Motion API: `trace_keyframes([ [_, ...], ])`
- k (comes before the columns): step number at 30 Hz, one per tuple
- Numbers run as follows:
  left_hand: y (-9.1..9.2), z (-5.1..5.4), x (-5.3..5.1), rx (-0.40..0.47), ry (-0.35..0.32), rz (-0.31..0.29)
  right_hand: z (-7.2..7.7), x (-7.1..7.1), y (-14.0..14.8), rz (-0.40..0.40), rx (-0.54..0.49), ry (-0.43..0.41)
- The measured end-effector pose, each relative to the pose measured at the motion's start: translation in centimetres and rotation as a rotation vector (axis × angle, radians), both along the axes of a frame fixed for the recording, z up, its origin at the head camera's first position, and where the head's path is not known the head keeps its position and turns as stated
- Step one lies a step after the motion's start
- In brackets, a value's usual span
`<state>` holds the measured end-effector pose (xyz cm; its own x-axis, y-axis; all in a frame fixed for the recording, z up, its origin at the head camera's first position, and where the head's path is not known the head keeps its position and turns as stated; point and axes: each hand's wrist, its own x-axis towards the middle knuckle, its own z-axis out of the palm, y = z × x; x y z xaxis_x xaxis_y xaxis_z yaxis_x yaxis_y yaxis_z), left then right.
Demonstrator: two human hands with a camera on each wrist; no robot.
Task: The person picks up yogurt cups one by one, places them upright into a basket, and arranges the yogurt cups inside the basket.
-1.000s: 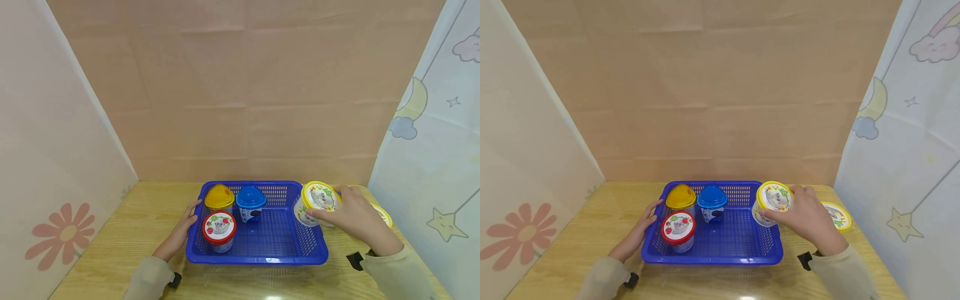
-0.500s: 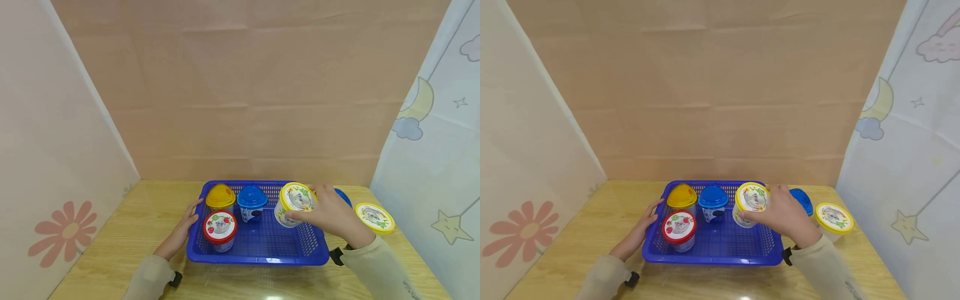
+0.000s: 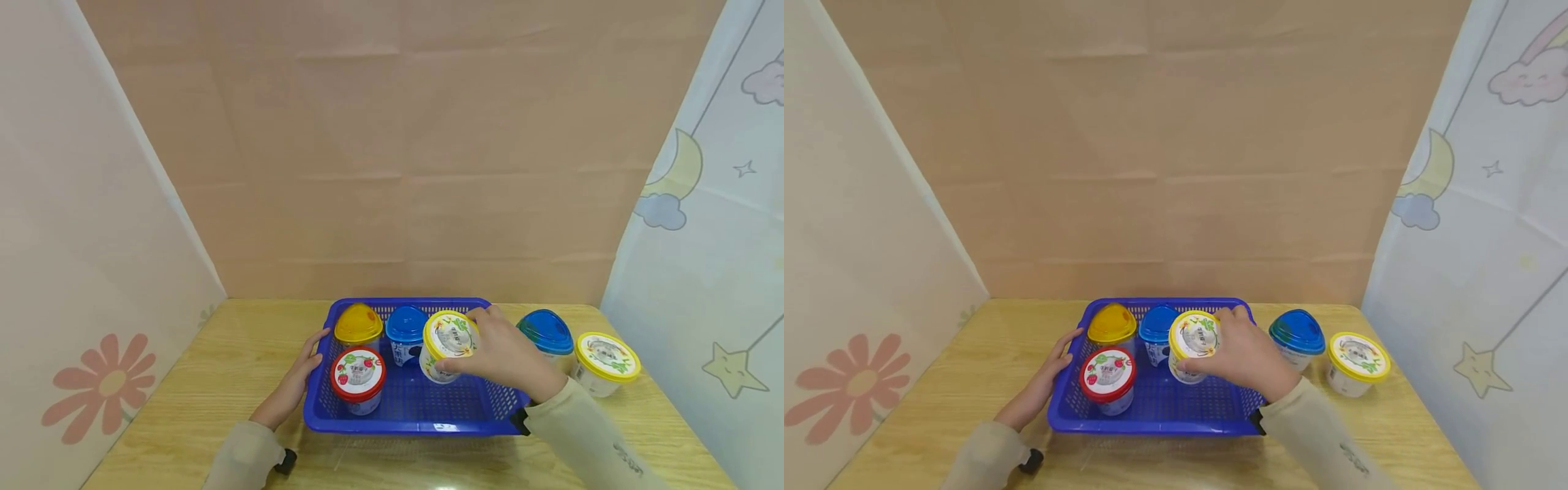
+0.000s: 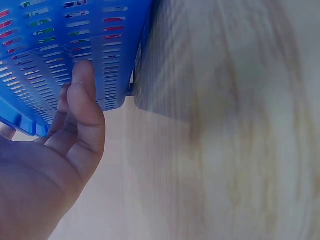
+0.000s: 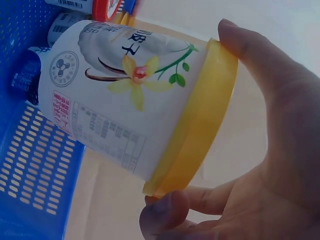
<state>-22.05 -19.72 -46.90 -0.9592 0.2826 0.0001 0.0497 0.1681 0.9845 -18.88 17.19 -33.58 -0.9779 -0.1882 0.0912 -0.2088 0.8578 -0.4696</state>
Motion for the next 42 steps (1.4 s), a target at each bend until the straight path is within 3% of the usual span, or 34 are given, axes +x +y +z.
trace_keyframes([
  [22, -0.1, -0.4, -0.1, 0.012, -0.002, 0.001, -2.1, -1.6, -3.0, 0.091, 0.033, -0.036],
  [32, 0.0, -0.2, -0.1, 0.014, -0.007, -0.007, -2.4, -2.2, -3.5, 0.13, 0.06, -0.038],
  [42, 0.1, -0.4, -0.1, 0.014, 0.009, 0.005, -2.6, -2.2, -4.1, 0.163, 0.048, -0.102],
])
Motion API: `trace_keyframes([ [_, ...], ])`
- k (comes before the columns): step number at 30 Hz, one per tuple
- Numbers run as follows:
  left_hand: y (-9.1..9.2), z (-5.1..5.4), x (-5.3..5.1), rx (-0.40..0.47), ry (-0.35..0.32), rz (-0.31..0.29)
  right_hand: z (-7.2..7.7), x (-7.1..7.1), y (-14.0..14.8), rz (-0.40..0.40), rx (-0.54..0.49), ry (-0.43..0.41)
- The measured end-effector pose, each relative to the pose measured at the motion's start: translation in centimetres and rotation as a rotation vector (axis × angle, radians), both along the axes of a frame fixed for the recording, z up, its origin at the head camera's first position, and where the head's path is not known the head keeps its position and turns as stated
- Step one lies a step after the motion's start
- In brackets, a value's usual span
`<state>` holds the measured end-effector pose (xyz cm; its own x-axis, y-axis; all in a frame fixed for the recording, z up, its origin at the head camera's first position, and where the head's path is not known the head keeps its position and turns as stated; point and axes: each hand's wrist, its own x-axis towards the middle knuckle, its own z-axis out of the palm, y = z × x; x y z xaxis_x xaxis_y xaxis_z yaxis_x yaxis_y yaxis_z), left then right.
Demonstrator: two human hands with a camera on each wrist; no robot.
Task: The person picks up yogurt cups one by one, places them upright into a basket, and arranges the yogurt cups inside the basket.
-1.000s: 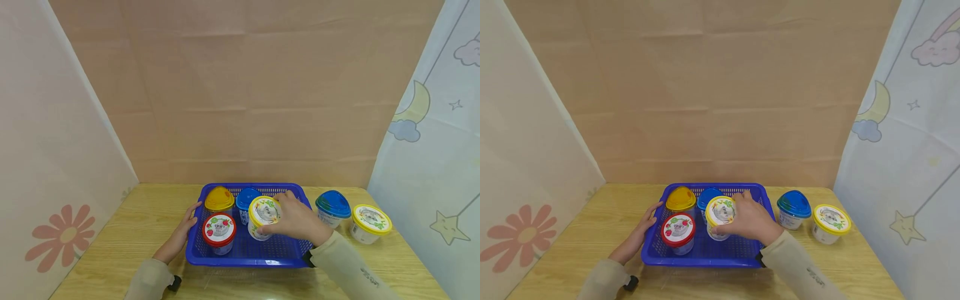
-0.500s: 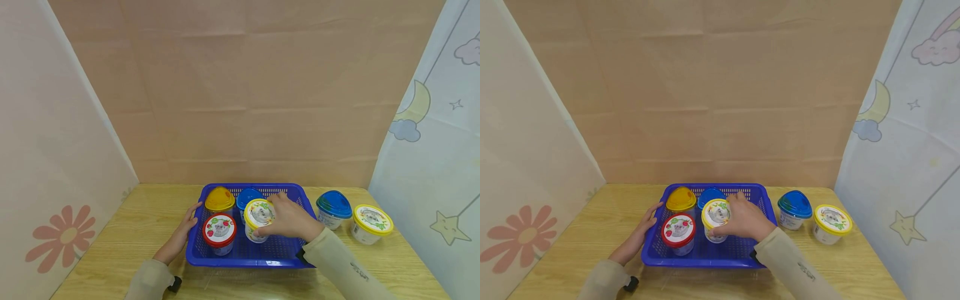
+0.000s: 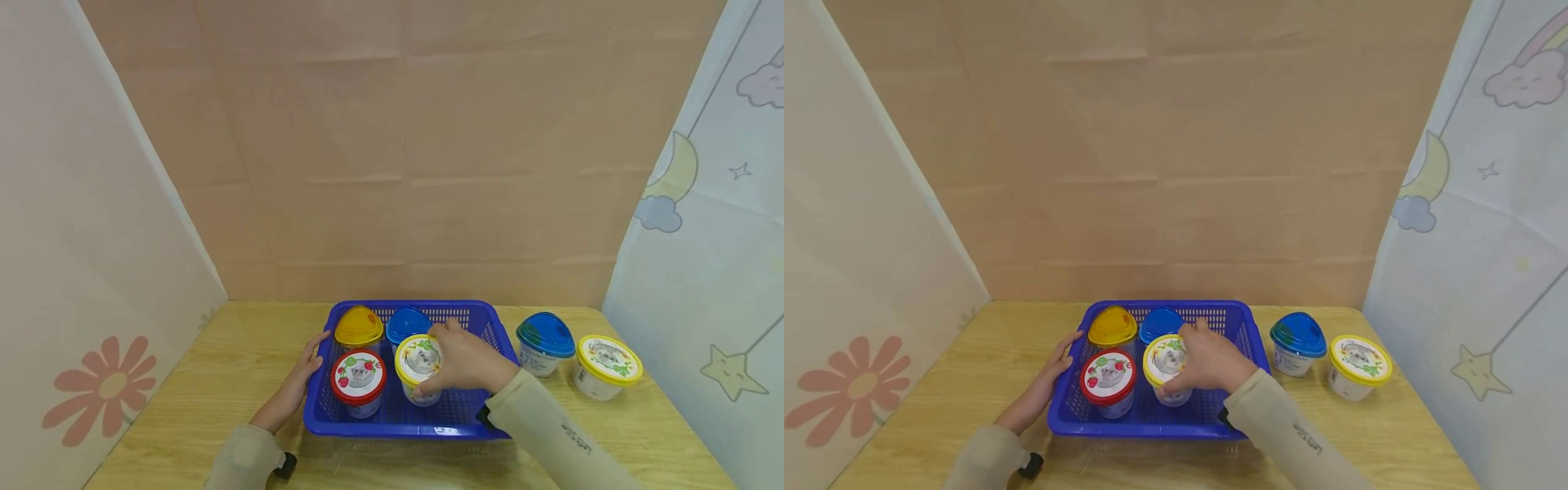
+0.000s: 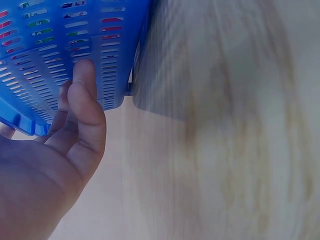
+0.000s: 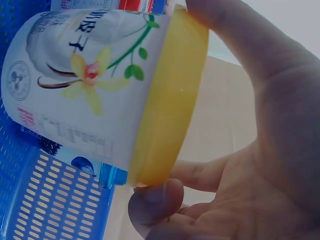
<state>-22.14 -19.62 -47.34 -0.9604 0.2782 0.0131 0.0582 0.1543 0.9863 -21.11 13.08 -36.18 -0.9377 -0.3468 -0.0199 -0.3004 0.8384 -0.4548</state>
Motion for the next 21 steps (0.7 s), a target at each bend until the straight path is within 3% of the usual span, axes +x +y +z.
trace_keyframes([
  [7, 0.01, -0.25, 0.18, -0.004, -0.007, 0.01, -0.3, -0.41, -0.22, 0.053, 0.023, -0.027],
  [15, -0.01, -0.24, 0.16, -0.012, -0.008, 0.011, -0.18, -0.41, -0.44, 0.033, 0.112, -0.064],
  [21, -0.04, -0.03, 0.16, -0.02, -0.011, 0.012, -0.01, -0.38, -0.62, 0.039, 0.108, -0.081],
])
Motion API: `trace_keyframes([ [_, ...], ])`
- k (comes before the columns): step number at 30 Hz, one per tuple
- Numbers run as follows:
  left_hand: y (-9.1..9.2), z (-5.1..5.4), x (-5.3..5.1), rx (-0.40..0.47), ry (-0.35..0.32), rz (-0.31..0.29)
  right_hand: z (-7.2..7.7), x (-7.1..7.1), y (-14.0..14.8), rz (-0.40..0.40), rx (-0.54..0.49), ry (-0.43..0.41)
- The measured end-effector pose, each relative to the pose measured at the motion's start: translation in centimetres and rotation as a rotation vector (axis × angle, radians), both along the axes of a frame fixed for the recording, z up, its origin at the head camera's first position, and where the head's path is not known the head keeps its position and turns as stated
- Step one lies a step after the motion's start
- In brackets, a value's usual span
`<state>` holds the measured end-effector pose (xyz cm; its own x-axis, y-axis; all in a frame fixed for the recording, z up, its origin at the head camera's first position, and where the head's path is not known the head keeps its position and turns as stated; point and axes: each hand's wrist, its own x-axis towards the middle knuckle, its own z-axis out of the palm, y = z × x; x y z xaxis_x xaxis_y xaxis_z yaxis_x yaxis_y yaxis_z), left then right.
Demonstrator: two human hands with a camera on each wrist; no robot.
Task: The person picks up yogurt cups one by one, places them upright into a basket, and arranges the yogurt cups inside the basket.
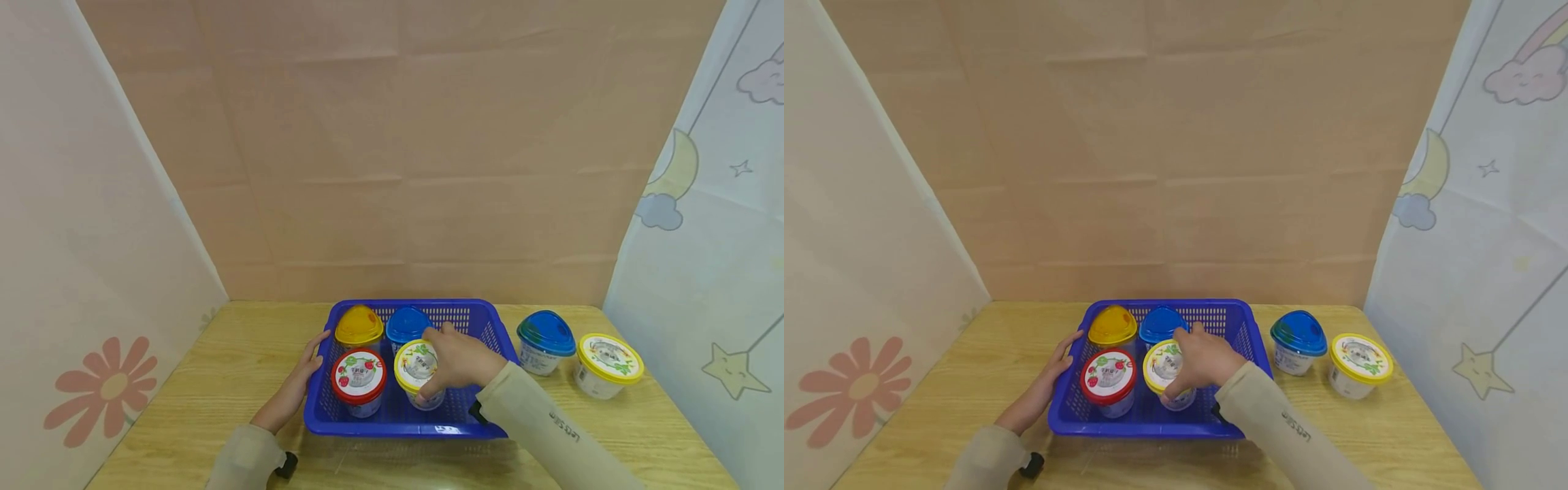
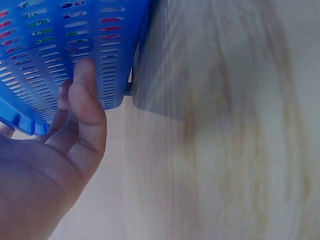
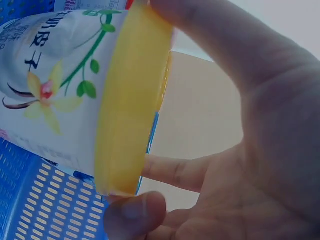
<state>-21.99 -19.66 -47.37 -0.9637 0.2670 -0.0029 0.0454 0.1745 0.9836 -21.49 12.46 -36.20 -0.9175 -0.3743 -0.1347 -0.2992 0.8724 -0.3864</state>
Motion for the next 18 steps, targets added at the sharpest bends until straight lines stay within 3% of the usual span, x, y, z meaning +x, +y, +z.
trace_keyframes([
  [7, 0.07, 0.3, -0.05, 0.006, 0.0, -0.007, 0.09, 0.14, -0.21, 0.041, -0.009, -0.021],
  [18, 0.07, 0.1, -0.04, 0.013, 0.008, -0.011, -0.16, -0.01, -0.41, 0.036, 0.054, -0.043],
])
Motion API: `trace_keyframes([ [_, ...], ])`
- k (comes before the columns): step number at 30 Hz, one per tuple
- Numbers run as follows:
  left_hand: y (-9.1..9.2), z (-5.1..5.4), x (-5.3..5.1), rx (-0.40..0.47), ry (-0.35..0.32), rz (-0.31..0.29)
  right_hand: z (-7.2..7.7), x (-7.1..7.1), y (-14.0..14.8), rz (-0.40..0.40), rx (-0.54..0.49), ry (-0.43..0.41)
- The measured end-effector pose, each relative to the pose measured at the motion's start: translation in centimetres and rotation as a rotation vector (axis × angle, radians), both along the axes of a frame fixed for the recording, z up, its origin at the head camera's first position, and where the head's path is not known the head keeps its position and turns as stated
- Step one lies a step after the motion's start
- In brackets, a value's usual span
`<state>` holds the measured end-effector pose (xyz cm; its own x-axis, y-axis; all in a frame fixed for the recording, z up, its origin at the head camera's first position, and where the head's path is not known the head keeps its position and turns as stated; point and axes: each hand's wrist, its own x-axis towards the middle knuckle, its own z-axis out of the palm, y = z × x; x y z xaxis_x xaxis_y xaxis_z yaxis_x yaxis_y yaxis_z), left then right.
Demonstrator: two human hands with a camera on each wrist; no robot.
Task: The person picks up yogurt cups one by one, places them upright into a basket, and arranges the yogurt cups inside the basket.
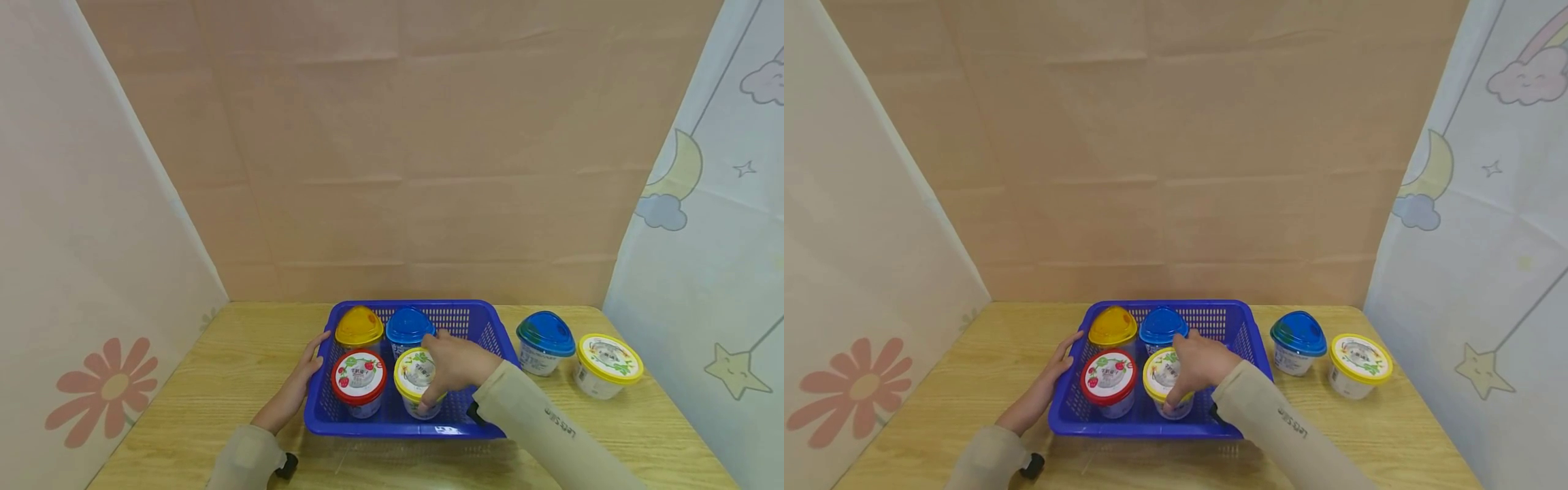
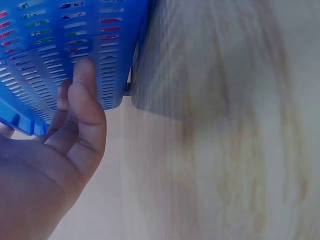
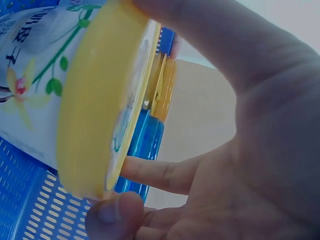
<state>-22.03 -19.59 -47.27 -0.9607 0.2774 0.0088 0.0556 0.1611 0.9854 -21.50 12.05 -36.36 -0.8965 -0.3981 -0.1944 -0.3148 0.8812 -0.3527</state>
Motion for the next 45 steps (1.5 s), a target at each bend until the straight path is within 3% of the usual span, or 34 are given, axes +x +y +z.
trace_keyframes([
  [18, 0.0, 0.1, 0.0, -0.012, 0.001, 0.0, -0.5, -0.6, -0.1, -0.081, 0.079, -0.045],
  [37, -0.2, -0.1, -0.1, 0.006, 0.007, -0.029, -0.4, -0.5, 1.3, -0.067, 0.085, -0.087],
  [45, 0.0, -0.1, -0.1, 0.005, 0.007, -0.014, -0.7, -0.6, 1.2, -0.04, 0.061, -0.055],
])
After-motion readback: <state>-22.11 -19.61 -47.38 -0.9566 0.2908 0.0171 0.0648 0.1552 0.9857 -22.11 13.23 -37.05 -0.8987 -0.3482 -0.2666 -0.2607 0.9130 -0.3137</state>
